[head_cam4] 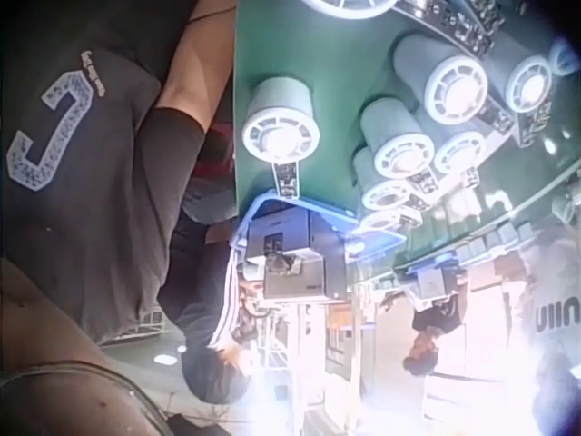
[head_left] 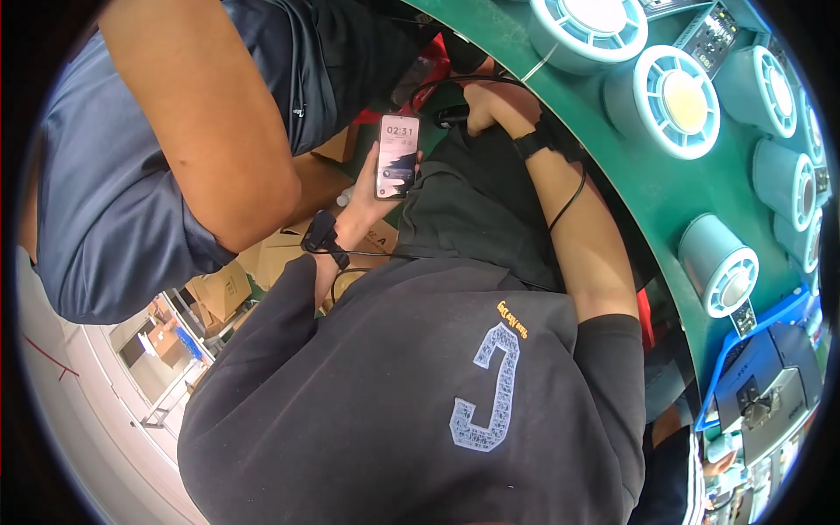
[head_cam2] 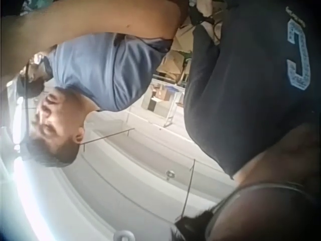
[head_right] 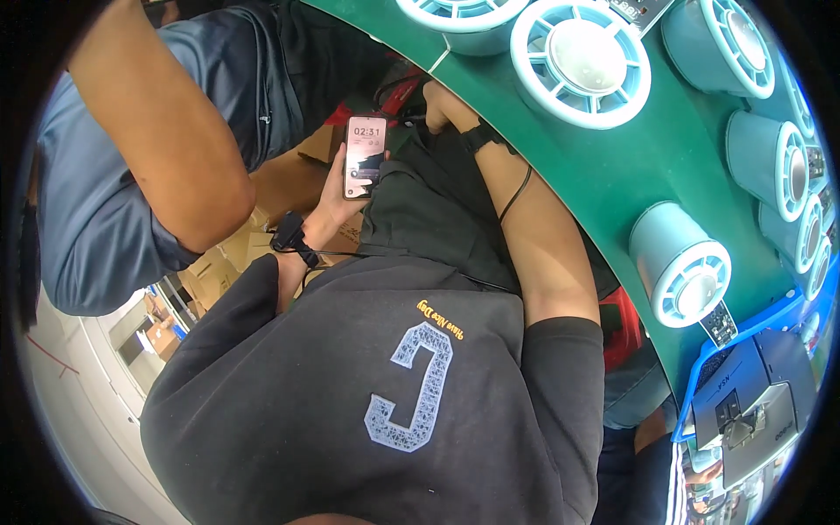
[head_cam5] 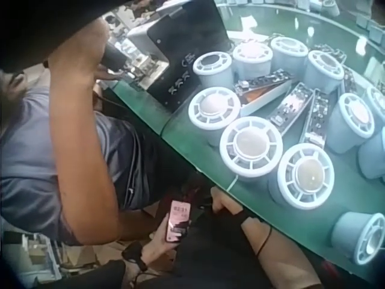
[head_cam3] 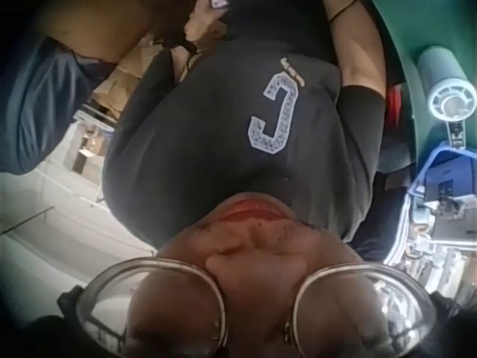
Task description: The person assembles electronic devices by using a power screwdriver to fasten screws into circuit boards and fan components. They pause to refill a screw dispenser from a plastic bag before continuing to secure batteries and boards into the housings.
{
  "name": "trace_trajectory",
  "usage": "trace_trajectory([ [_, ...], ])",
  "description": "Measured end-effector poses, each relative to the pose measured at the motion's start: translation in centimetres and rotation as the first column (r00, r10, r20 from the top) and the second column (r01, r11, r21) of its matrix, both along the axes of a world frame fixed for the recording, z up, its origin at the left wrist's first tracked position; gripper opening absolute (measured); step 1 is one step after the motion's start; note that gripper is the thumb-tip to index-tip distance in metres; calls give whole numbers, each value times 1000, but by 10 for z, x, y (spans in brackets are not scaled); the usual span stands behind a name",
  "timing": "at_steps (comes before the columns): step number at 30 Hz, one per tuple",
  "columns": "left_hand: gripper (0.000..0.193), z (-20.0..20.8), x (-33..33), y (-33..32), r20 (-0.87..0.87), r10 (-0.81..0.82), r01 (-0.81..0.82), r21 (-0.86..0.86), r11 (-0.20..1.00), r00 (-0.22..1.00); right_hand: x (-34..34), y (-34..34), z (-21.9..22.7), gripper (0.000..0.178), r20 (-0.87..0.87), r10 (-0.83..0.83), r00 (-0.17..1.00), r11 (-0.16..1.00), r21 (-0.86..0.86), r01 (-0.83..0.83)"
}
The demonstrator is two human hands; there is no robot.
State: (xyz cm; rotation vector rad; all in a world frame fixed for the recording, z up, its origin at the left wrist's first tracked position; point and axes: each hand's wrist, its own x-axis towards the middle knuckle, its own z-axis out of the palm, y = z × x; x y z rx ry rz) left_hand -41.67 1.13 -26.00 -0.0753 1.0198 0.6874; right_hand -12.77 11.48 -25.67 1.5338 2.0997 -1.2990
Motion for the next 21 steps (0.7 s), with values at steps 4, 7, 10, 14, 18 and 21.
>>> trace_trajectory([
  [4,58,-1,-22,-11,-99,-176,178,14,984,979,3,-6,8,40,11,-52,999,997,61,51],
  [7,56,3,-56,-35,-379,-365,388,-16,922,851,4,-3,32,47,32,-35,999,999,-36,36],
  [10,54,30,-55,-49,-680,-507,731,64,679,530,3,-9,18,44,41,-74,996,997,9,73],
  [14,52,74,-50,-62,-899,-359,968,238,85,252,1,-15,16,38,-86,-110,990,970,208,126],
  [18,51,82,-40,-57,-910,-307,956,294,-3,279,-14,-23,1,29,-313,-26,949,883,438,169],
  [21,50,87,-23,-40,-904,-339,959,282,-10,262,-33,-24,23,26,-387,48,921,915,387,115],
])
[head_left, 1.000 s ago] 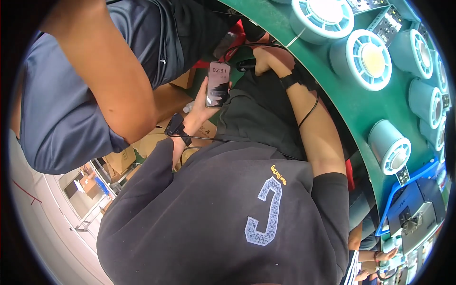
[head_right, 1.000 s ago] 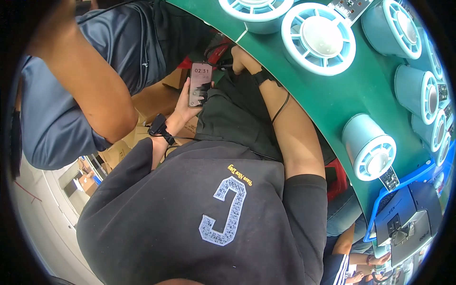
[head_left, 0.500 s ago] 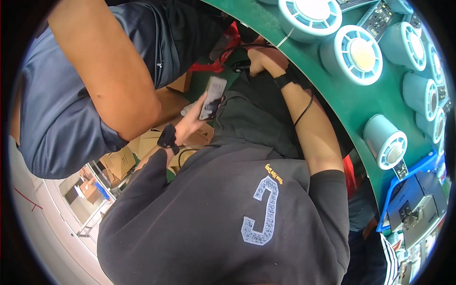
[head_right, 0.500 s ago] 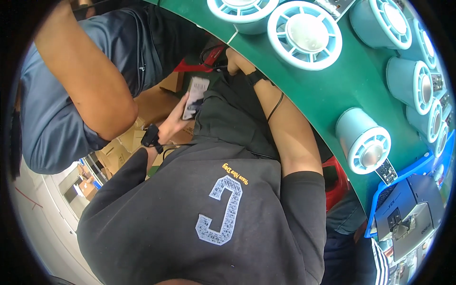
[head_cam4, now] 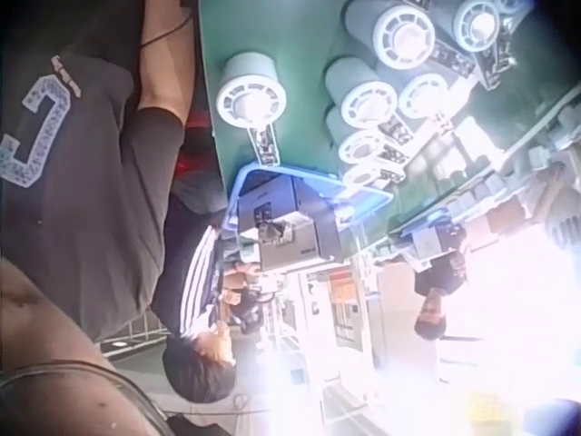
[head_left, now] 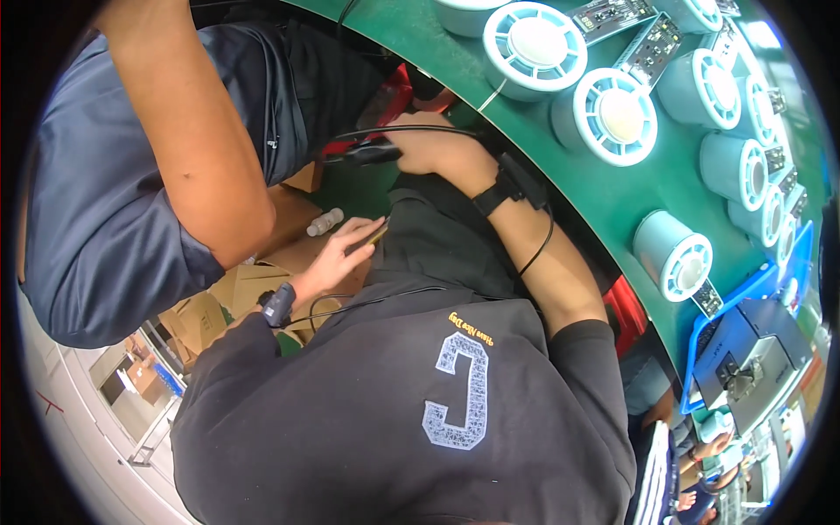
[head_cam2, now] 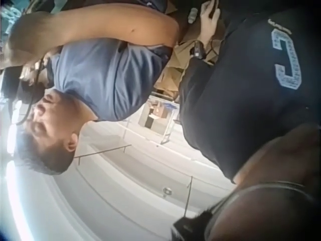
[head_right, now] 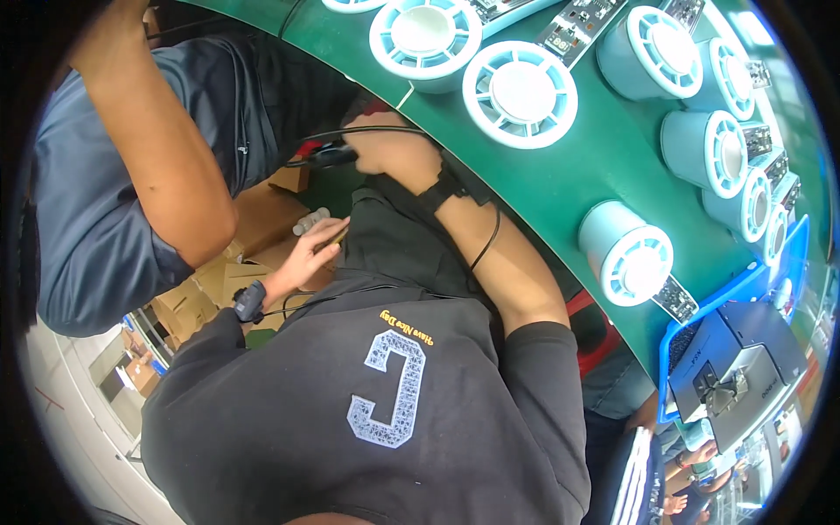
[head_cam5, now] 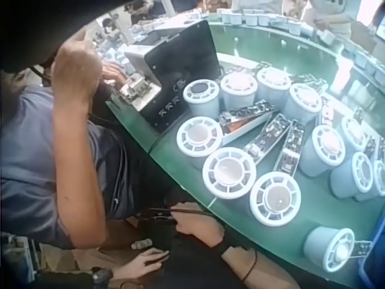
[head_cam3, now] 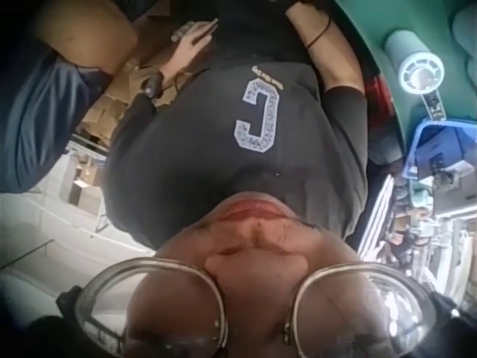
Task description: The person assembles electronic devices by using a power screwdriver to fasten screws into circuit boards and fan components. They pause to refill a screw dispenser from a plastic bag before continuing to secure batteries and boards into the housings.
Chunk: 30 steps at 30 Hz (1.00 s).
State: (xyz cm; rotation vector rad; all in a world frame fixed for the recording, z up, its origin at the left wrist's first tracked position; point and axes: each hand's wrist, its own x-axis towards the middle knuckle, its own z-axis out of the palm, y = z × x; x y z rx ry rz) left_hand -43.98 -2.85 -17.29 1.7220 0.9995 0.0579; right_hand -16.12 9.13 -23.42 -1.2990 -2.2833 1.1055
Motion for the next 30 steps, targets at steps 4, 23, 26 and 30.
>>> trace_trajectory([
  [4,48,1,26,27,-12,47,-49,-296,954,999,-18,-15,47,22,-92,102,991,990,-83,-110],
  [23,48,-54,32,12,67,7,5,-178,984,998,-8,-52,30,26,-17,-31,999,986,165,33],
  [26,46,-52,49,9,111,0,14,-125,992,994,-7,-53,33,25,42,-29,999,990,143,23],
  [30,43,-21,49,11,74,-26,37,-154,987,997,0,-60,19,26,20,-109,994,982,157,105],
])
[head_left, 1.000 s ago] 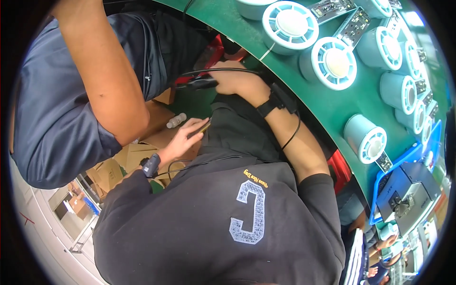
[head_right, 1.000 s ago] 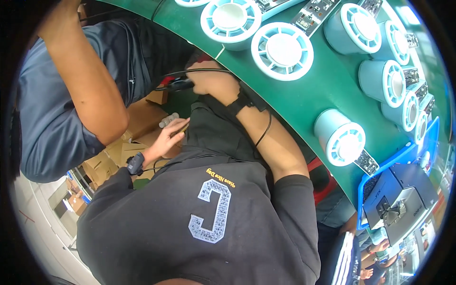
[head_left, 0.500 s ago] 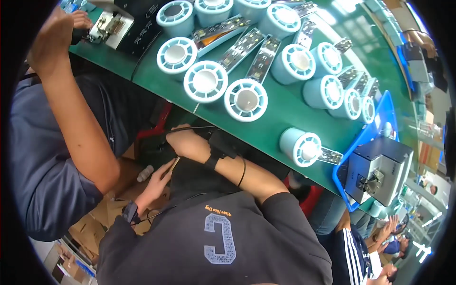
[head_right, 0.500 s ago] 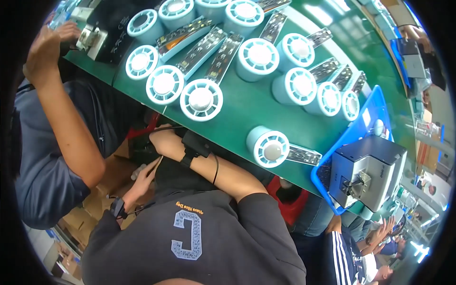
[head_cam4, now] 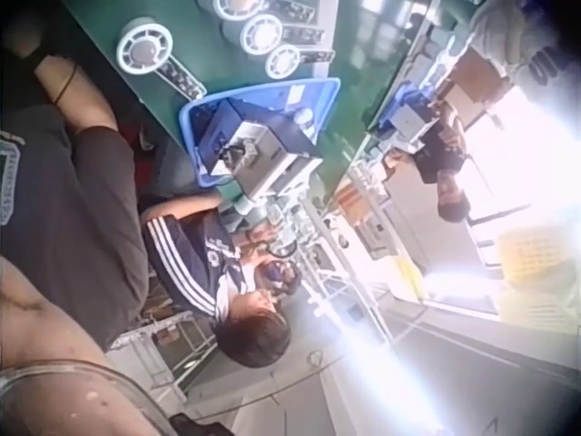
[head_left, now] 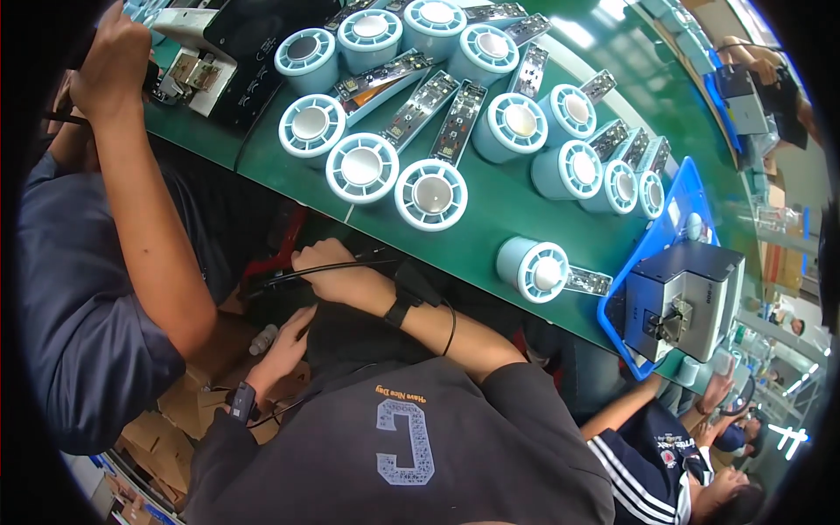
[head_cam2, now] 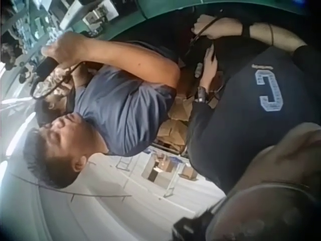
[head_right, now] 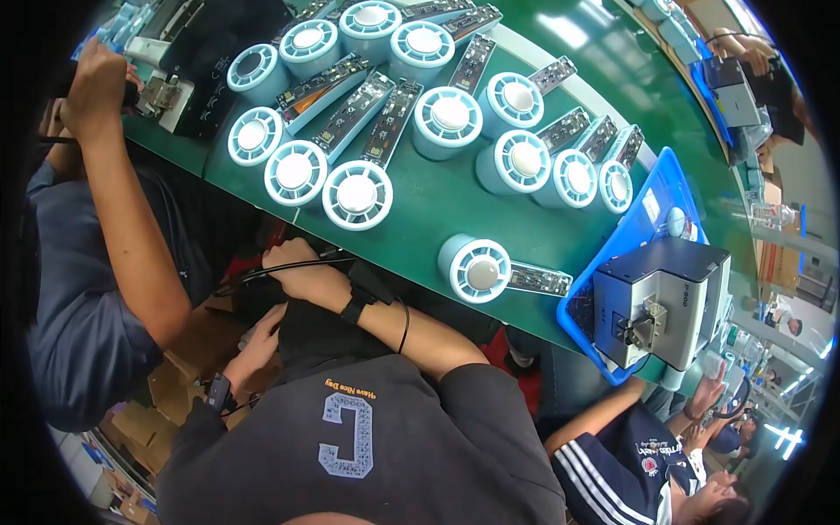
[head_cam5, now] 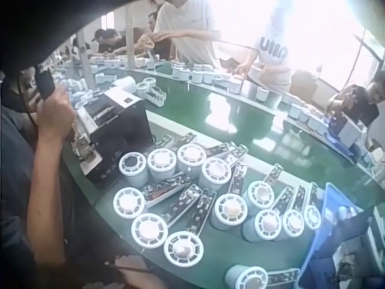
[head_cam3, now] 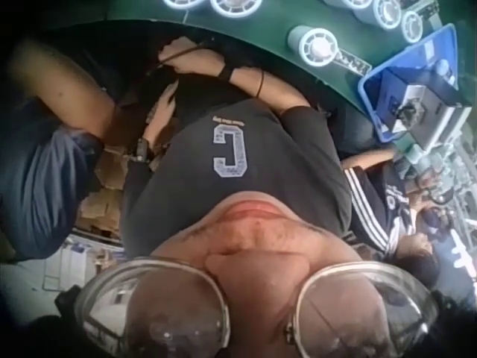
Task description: The person assembles electronic devices by using a power screwdriver to fasten screws into circuit boards and fan components. They pause to refill a screw dispenser from a plastic bag before continuing to secure batteries and boards into the housings.
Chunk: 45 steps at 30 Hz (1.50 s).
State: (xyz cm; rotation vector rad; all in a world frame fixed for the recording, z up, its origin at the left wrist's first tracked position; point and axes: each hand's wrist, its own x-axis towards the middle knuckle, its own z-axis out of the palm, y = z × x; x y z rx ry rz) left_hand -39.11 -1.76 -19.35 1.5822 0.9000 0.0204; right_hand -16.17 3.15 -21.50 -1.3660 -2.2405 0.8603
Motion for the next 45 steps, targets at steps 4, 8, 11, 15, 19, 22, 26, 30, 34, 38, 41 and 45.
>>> trace_trajectory([
  [4,44,6,-11,-2,-111,22,-36,-132,991,994,-6,-3,5,23,40,-61,997,997,46,60],
  [8,46,-65,-37,-28,-201,214,-256,-213,943,956,-4,-11,28,21,112,197,974,975,-128,-183],
  [11,49,-138,-72,-43,-373,358,-442,-169,881,856,-2,-23,30,20,101,285,953,942,-215,-259],
  [15,51,-119,-89,-29,-399,270,-358,-163,919,876,1,-19,34,25,17,283,959,953,-116,-279],
  [19,53,-92,-93,-24,-388,101,-186,-188,964,916,8,-7,52,24,-109,285,952,928,-216,-303],
  [22,56,-19,-54,-25,-201,22,-38,-77,996,979,9,1,44,25,-84,241,967,938,-234,-254],
  [26,63,7,-58,-20,-137,-143,157,95,983,980,8,-2,38,26,-82,291,953,933,-195,-302],
  [30,66,-8,-62,4,-542,-350,263,-234,936,764,1,-3,30,26,-53,340,939,919,-192,-344],
  [34,63,0,-34,6,-270,-180,170,-61,984,946,4,3,26,25,38,301,953,948,-120,-295],
  [38,60,9,-29,13,-157,-267,286,120,951,951,14,6,37,22,2,223,975,973,-57,-223],
  [41,60,13,-42,17,-198,-357,387,140,912,913,18,2,42,20,-76,176,982,983,-30,-178],
  [45,61,-17,-45,15,-272,-298,338,113,934,915,6,-4,44,19,-163,164,973,986,-6,-167],
])
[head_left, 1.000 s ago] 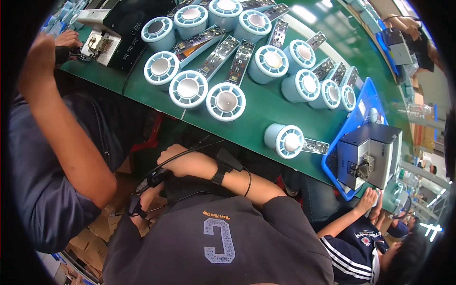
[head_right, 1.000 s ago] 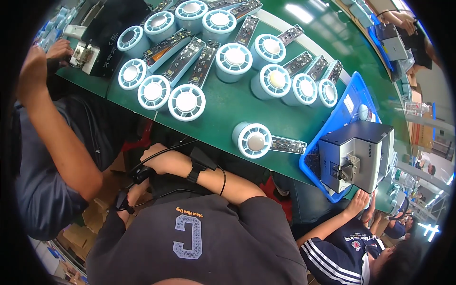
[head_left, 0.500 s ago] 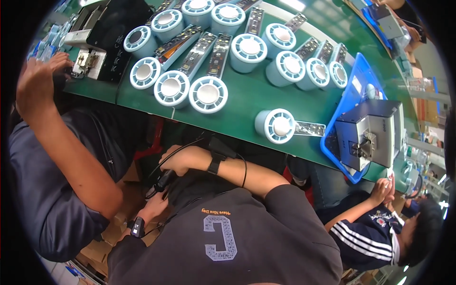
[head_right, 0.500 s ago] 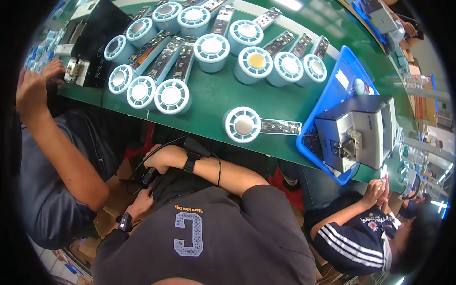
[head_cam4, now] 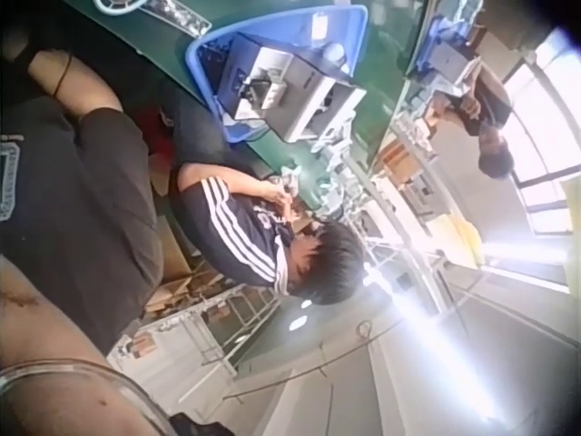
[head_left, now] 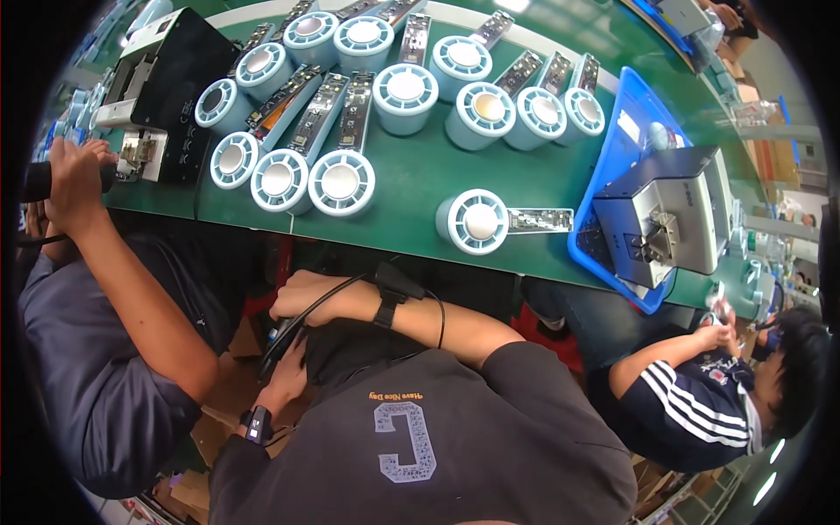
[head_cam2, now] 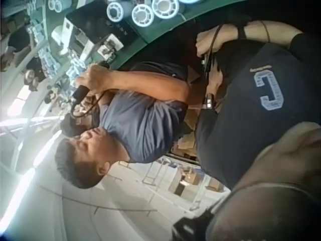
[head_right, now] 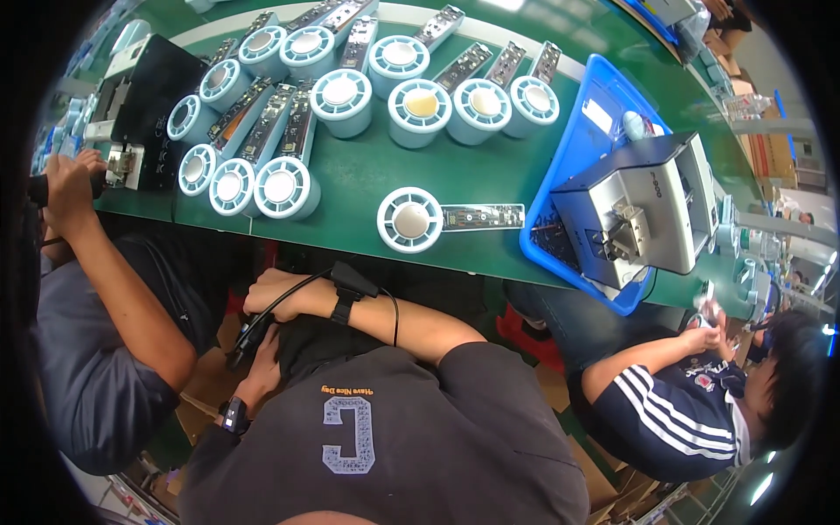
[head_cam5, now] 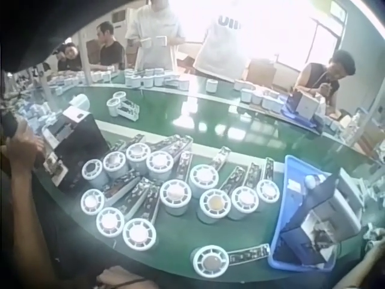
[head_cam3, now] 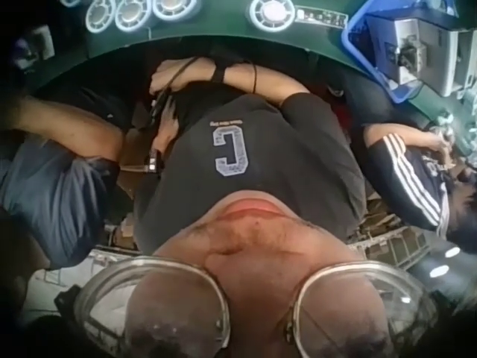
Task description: The person assembles electronic devices by using a power screwdriver to fasten screws into circuit boards and fan components. They pause to refill a screw dispenser from a plastic bag before continuing to secure batteries and boards into the housings.
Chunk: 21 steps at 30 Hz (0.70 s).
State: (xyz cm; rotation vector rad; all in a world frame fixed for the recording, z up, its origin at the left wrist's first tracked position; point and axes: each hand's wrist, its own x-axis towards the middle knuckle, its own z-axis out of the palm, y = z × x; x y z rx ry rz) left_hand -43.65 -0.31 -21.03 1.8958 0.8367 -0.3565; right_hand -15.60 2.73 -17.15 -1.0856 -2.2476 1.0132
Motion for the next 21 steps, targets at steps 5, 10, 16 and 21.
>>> trace_trajectory([
  [5,66,-8,13,-12,169,123,-132,38,991,978,2,-4,1,16,-55,21,998,1000,12,-20],
  [10,53,18,32,-5,14,196,-195,-43,980,980,-2,-4,19,16,-158,68,985,995,81,-56],
  [16,60,-62,-8,-5,-15,206,-206,-24,978,978,-1,-6,8,18,-177,34,984,997,78,-20],
  [21,54,-109,-33,-20,64,306,-302,-66,951,950,1,-4,8,20,-148,21,989,997,78,-9],
])
